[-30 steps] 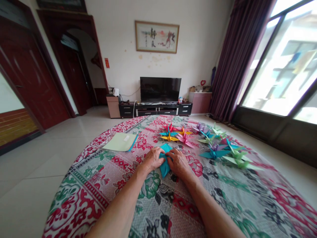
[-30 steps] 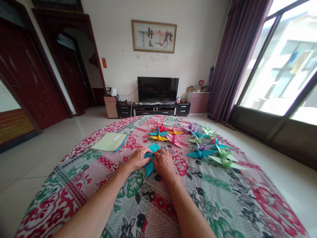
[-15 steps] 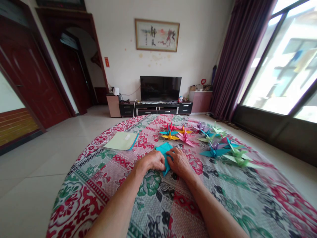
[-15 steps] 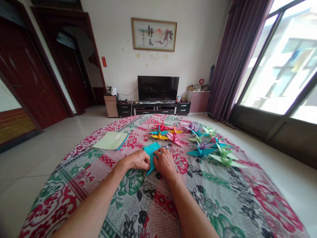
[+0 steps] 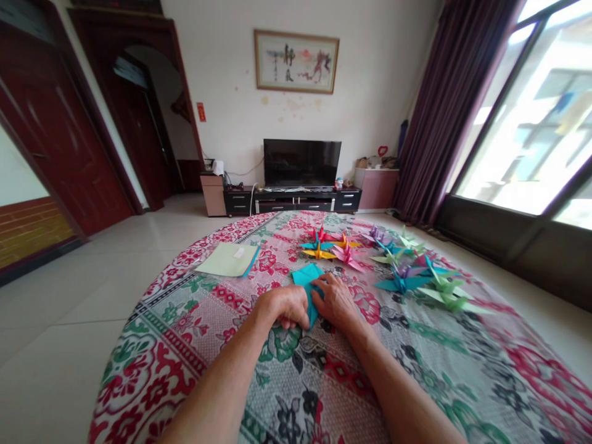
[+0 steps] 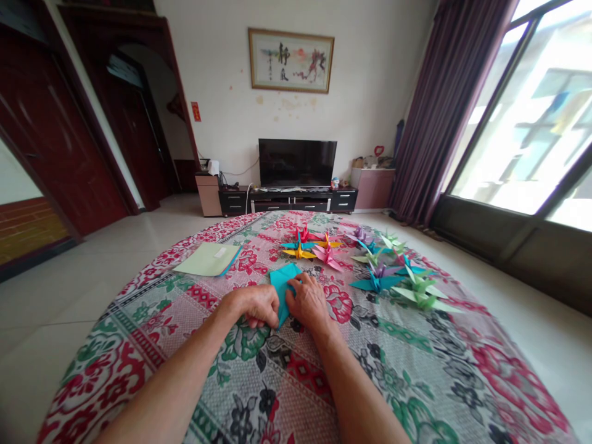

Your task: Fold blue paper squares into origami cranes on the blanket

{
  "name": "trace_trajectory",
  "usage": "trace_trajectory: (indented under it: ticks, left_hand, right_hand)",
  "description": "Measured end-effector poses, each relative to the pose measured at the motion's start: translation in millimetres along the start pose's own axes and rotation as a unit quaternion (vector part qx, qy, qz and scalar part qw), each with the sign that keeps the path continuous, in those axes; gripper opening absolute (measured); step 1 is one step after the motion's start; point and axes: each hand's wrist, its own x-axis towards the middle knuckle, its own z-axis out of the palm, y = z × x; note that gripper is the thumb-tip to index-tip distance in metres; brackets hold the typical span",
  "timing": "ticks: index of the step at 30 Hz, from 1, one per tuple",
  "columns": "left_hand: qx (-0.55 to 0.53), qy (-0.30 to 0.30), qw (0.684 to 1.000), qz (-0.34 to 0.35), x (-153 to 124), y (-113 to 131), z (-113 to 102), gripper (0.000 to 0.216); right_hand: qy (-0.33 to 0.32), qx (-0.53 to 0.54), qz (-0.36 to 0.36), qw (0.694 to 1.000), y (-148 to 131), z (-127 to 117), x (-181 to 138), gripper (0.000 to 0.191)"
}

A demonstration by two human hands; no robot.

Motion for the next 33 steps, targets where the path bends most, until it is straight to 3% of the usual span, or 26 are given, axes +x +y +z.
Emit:
trace_trajectory:
  ticks: [17, 23, 27, 31, 33]
  left_hand:
    - [0.018, -0.026, 0.999, -0.012, -2.9, 7.5, 0.8, 0.01]
    - [-0.015, -0.03, 0.999, 0.017, 0.0, -8.6, -3.3, 0.011]
    - [-0.08, 0.068, 0.99, 0.092, 10.0, -24.3, -5.5, 0.02]
    - [-0.081, 0.337, 0.93, 0.12, 33.8, -29.7, 3.1, 0.03]
    - [-0.053, 0.383, 0.914, 0.123, 45.1, -30.0, 8.8, 0.034]
  right_hand:
    - [-0.004, -0.001, 0.007, 1.0, -1.3, -1.4, -0.5, 0.028]
    - [-0.003, -0.007, 0.009, 1.0, -1.6, -1.0, -0.6, 0.029]
    - [-0.003, -0.011, 0.012, 1.0, -1.0, 0.5, -0.3, 0.029]
    - [0.008, -0.011, 0.004, 1.0, -0.8, 2.2, -0.5, 0.028]
    - [0.008, -0.013, 0.007, 1.0, -1.1, 2.9, -0.4, 0.028]
